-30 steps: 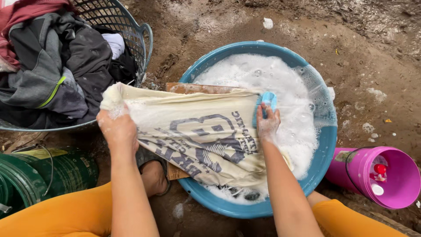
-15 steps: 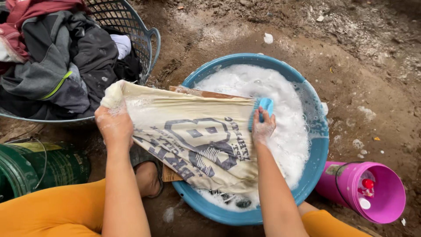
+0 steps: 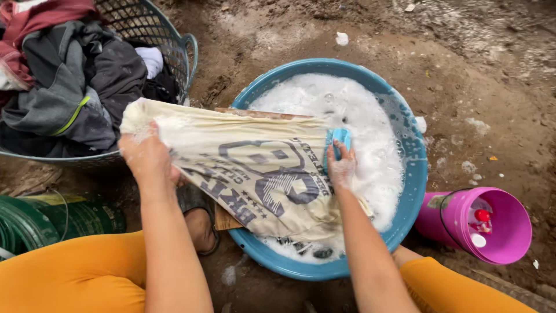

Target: The person hand washes clothes by scrubbing a shirt on a wooden board with a brush in a basin of soapy water, wringing it out by hand, placing it into a bucket, and scrubbing another garment with the brush.

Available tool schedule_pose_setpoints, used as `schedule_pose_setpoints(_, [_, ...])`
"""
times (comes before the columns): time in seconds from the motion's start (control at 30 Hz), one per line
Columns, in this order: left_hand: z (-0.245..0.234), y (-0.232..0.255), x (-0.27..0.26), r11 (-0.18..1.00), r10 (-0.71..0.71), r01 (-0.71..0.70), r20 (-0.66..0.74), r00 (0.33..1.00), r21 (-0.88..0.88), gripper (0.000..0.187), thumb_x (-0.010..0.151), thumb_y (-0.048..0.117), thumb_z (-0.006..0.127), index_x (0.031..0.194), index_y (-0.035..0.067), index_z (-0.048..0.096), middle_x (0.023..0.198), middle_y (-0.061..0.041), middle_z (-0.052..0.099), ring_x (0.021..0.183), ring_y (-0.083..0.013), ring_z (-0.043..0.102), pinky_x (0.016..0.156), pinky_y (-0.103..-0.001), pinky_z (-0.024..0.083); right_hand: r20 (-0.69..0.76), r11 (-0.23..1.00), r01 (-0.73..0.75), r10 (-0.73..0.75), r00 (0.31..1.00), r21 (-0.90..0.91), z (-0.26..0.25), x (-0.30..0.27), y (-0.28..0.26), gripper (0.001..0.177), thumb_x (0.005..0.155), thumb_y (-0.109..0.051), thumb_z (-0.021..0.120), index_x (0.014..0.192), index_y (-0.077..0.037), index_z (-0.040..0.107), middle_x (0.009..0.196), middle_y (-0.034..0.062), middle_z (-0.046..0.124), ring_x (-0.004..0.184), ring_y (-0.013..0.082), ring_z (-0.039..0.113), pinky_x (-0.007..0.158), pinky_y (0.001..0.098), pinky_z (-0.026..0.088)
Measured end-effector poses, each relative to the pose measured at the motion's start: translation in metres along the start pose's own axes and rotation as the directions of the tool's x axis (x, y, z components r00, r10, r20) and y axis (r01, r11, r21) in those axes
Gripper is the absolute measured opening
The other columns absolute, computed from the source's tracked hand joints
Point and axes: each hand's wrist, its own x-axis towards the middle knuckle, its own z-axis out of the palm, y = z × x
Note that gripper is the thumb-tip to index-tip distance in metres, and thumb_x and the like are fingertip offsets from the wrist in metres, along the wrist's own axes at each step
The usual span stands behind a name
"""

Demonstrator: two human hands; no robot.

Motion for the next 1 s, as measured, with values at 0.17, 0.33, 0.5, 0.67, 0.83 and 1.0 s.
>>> schedule_pose_setpoints(0.17, [0.016,0.026,-0.023,0.871,-0.013,0.331,0.657,0.754,-0.363,0.042,0.109,0.024,0.066,0.138,-0.003,0.054,0.124,-0.016,0.067,0.11,-0.0268,0.069,0.096,-0.04,0.06,0.056,0.984,-0.138,0.145,0.988,-0.115,-0.025,0.036,0.044,0.025,0.087,-0.03,0.082,0.109,-0.018,0.081,0.101,0.0178,0.067,0.088,0.0307,0.066,0.084,0.0426,0.054])
schedule_pose_setpoints(0.33, [0.025,-0.064,-0.092,0.589,-0.279,0.678,0.677,0.681,-0.439,0.089,0.091,0.073,0.046,0.151,0.008,0.045,0.144,-0.011,0.06,0.125,-0.031,0.061,0.104,-0.045,0.054,0.156,0.803,-0.565,0.593,0.79,-0.192,-0.077,0.007,0.013,0.031,0.078,-0.033,0.091,0.093,-0.009,0.078,0.109,0.012,0.066,0.092,0.028,0.066,0.089,0.0415,0.054])
schedule_pose_setpoints(0.5, [0.004,-0.153,-0.145,0.567,-0.72,0.717,0.667,0.192,0.406,0.092,0.09,0.07,0.054,0.158,0.013,0.033,0.149,-0.018,0.059,0.129,-0.0316,0.061,0.109,-0.051,0.047,0.242,0.823,-0.164,0.341,0.909,-0.544,-0.075,-0.034,0.003,0.036,0.057,-0.039,0.096,0.083,-0.017,0.082,0.132,0.0147,0.049,0.099,0.0431,0.06,0.086,0.0499,0.052])
schedule_pose_setpoints(0.67, [-0.012,-0.115,-0.121,0.586,-0.496,0.71,0.866,-0.065,0.39,0.097,0.076,0.059,0.071,0.155,0.017,0.033,0.151,-0.006,0.052,0.138,-0.0273,0.049,0.113,-0.051,0.042,0.267,0.832,-0.378,0.504,0.821,-0.407,-0.109,-0.026,-0.002,0.041,0.067,-0.038,0.094,0.092,-0.009,0.078,0.113,0.0195,0.067,0.096,0.0354,0.067,0.089,0.0451,0.054])
schedule_pose_setpoints(0.83, [-0.013,-0.039,-0.093,0.717,-0.224,0.685,0.973,0.047,0.132,0.118,0.07,0.073,0.075,0.154,-0.001,0.037,0.15,-0.02,0.051,0.142,-0.0343,0.045,0.117,-0.054,0.04,0.448,0.816,-0.563,0.555,0.701,-0.13,-0.173,0.029,-0.008,0.029,0.075,-0.029,0.085,0.096,-0.009,0.08,0.096,0.0127,0.078,0.087,0.0251,0.074,0.081,0.0346,0.06])
schedule_pose_setpoints(1.0, [0.002,-0.016,-0.068,0.728,0.134,0.565,0.889,0.438,-0.388,0.119,0.084,0.085,0.056,0.155,-0.008,0.037,0.154,-0.021,0.052,0.144,-0.0331,0.05,0.126,-0.05,0.041,0.037,0.964,-0.245,0.242,0.969,0.103,-0.196,0.075,-0.028,0.032,0.082,-0.032,0.09,0.099,-0.006,0.083,0.105,0.0099,0.061,0.092,0.0196,0.066,0.078,0.032,0.059])
